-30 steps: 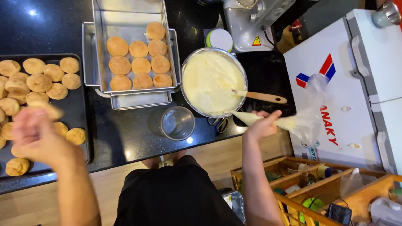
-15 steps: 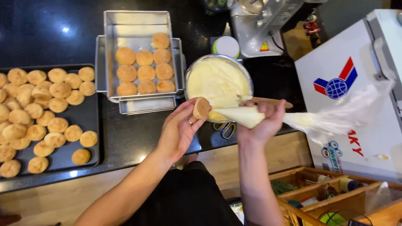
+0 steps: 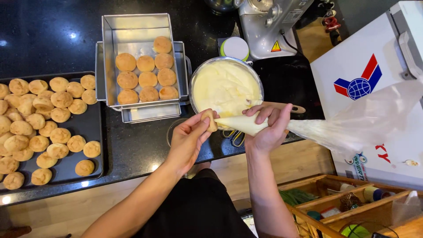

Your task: Pipe cream filling into small pastries and arrange them in trays.

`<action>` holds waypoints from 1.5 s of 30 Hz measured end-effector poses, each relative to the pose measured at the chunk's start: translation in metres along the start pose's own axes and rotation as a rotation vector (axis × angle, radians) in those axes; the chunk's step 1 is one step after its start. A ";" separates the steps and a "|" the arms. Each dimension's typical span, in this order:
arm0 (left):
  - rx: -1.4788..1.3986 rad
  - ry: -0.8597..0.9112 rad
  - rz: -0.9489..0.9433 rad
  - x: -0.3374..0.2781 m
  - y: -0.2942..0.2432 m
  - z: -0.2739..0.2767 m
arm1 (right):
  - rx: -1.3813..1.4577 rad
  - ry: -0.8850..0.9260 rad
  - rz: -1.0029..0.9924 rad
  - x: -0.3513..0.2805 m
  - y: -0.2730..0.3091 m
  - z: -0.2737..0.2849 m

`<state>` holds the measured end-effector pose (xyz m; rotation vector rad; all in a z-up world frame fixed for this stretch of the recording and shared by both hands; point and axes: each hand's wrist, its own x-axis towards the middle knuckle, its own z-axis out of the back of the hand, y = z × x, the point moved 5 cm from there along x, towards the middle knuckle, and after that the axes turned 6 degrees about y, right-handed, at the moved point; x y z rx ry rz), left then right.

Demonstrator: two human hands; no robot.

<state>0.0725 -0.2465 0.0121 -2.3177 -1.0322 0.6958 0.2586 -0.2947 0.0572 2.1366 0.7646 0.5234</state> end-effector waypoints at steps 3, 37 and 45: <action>0.029 0.001 0.028 0.003 0.004 0.003 | -0.048 0.045 0.047 0.002 0.004 -0.003; 0.123 -0.011 0.228 0.026 0.024 0.002 | -0.102 0.050 -0.016 0.033 -0.013 0.018; 0.094 0.005 0.215 0.032 0.030 0.006 | -0.092 0.026 -0.022 0.035 -0.015 0.024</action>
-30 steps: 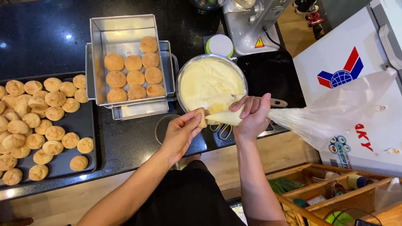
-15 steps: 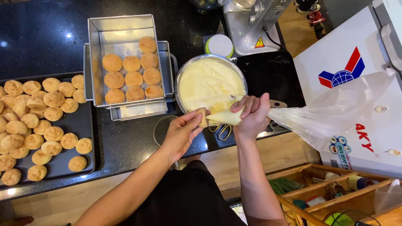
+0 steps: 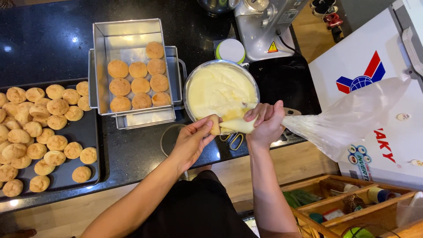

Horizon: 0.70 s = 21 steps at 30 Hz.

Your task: Pipe cream filling into small pastries and arrange them in trays.

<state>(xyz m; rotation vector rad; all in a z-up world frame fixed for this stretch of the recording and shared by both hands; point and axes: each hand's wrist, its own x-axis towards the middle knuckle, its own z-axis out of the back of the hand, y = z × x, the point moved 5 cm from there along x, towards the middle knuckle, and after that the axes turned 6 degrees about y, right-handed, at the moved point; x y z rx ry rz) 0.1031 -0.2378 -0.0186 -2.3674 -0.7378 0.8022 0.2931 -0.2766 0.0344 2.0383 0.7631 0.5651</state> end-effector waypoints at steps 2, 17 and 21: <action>-0.004 0.004 -0.002 0.000 0.001 0.000 | -0.013 -0.002 0.015 0.000 0.001 0.002; -0.001 0.018 0.016 0.007 0.007 0.001 | 0.011 -0.031 0.034 0.003 0.001 0.013; 0.005 0.004 0.035 0.007 0.006 -0.001 | 0.015 -0.045 0.040 0.003 0.002 0.015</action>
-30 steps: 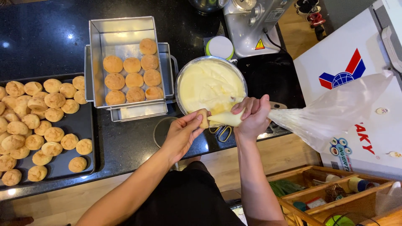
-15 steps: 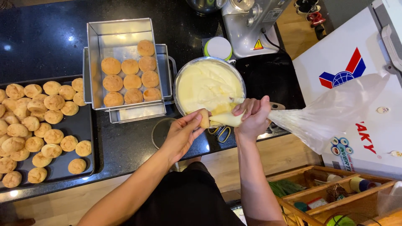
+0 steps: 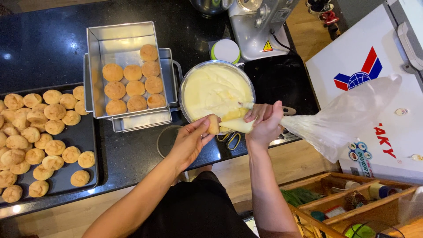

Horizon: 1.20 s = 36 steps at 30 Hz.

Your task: Pipe cream filling into small pastries and arrange them in trays.

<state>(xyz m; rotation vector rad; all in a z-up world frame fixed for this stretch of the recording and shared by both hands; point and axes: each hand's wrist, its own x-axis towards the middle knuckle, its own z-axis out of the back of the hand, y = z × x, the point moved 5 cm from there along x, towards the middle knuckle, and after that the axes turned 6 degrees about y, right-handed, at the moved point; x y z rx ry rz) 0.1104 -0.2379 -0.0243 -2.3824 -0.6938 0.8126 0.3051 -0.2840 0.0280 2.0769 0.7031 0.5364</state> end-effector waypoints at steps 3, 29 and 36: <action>0.006 0.012 -0.004 0.000 -0.003 -0.004 | -0.022 -0.020 -0.020 -0.001 0.001 0.002; 0.427 0.076 -0.194 0.028 -0.005 0.014 | 0.142 -0.309 -0.005 0.009 -0.010 0.051; 1.192 0.144 -0.498 0.030 -0.023 -0.012 | 0.102 -0.389 0.053 0.008 0.001 0.078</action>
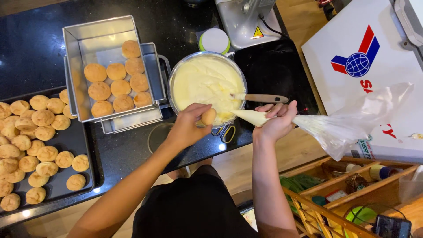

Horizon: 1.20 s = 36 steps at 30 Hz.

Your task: Pipe cream filling into small pastries and arrange them in trays.

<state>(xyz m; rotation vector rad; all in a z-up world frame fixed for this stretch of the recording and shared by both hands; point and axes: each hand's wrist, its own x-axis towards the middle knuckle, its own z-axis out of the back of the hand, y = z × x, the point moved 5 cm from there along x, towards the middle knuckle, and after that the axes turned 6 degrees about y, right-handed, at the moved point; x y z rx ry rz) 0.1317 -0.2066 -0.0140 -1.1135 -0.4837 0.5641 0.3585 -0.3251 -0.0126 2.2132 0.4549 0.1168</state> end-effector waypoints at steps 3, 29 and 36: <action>0.354 0.122 -0.132 0.005 -0.017 -0.016 | 0.007 0.018 0.008 0.000 0.000 0.004; 0.571 -0.350 0.160 0.052 0.080 0.289 | -0.084 0.115 -0.039 0.001 -0.013 0.000; 0.107 -0.192 0.017 0.071 0.161 0.287 | -0.093 0.254 -0.030 0.012 -0.030 0.015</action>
